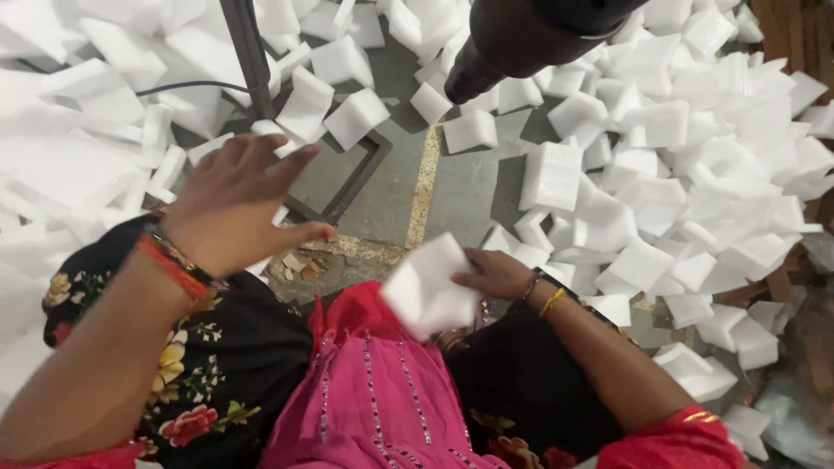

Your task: The person sits on the floor and repeatedly picks up two white foam pieces, presses them together, and applies hot glue from a glue gun to bond them. The person then places the joined foam pieces onto the floor among other similar pieces.

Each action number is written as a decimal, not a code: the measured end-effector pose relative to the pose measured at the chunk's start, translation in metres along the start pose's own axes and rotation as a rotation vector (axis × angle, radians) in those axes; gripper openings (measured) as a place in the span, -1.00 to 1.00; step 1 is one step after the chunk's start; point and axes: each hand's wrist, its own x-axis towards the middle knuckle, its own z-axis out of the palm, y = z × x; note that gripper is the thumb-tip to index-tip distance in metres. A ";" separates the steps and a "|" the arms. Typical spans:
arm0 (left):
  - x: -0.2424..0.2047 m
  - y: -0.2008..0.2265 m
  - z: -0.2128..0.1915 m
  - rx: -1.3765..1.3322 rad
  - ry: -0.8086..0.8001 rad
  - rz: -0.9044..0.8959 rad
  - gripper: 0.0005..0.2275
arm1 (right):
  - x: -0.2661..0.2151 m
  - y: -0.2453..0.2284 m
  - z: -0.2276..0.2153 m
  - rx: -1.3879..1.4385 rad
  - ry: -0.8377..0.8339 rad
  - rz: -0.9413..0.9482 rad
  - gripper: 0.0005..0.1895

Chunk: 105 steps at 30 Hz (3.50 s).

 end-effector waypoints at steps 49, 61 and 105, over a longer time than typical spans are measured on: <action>0.038 -0.111 0.027 -0.394 -0.275 0.180 -0.25 | 0.283 -0.279 0.108 -0.038 0.461 -0.626 -0.66; 0.033 -0.032 0.053 -0.174 -0.002 0.239 -0.50 | 0.086 -0.181 -0.030 -0.051 0.473 -0.804 -0.56; 0.048 0.094 0.102 -2.536 -0.382 0.352 -0.41 | -0.083 -0.159 -0.069 -0.203 1.018 -0.691 0.23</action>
